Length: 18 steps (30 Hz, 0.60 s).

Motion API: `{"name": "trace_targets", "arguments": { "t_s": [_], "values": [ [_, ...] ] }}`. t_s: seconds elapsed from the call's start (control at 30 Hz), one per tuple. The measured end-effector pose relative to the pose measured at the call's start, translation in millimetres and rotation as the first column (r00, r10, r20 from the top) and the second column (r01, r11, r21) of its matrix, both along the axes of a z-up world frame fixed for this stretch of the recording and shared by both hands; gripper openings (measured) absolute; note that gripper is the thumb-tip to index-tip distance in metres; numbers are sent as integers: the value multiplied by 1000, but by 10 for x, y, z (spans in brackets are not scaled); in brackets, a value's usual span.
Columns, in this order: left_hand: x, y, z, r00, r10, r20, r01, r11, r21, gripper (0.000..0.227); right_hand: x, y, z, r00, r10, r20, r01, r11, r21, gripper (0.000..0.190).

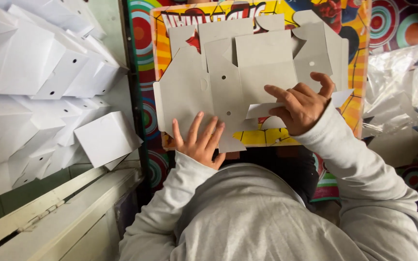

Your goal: Folding and assembling a white cardboard box from a flat pre-cut sheet while sitting on the floor.

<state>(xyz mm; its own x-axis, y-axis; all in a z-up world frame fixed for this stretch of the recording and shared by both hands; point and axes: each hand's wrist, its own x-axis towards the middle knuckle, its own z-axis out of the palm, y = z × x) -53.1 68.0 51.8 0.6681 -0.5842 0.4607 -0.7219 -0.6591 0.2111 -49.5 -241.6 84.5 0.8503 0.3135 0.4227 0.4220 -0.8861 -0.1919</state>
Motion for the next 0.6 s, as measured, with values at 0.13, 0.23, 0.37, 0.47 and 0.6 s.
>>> {"name": "trace_targets", "arguments": {
  "t_s": [0.13, 0.23, 0.37, 0.47, 0.6],
  "values": [
    [-5, -103, -444, 999, 6, -34, -6, 1000, -6, 66, -35, -81, -69, 999, 26, -20, -26, 1000, -11, 55],
    [61, -96, -514, 958, -88, -272, 102, 994, 39, 73, 3, -114, -183, 999, 31, -19, -31, 1000, -4, 53],
    [253, -130, -345, 909, -76, -411, 142, 981, 133, 31, -105, 41, -533, 970, 7, 243, 47, 975, -216, 26],
    [378, -146, -344, 885, -91, -457, 171, 976, 135, 30, -167, 172, -780, 975, 89, 205, -71, 993, -94, 6],
    [433, -167, -495, 906, -121, -406, 165, 984, 74, 28, -147, 320, -705, 988, 121, 92, -133, 983, 129, 20]
  ]
}}
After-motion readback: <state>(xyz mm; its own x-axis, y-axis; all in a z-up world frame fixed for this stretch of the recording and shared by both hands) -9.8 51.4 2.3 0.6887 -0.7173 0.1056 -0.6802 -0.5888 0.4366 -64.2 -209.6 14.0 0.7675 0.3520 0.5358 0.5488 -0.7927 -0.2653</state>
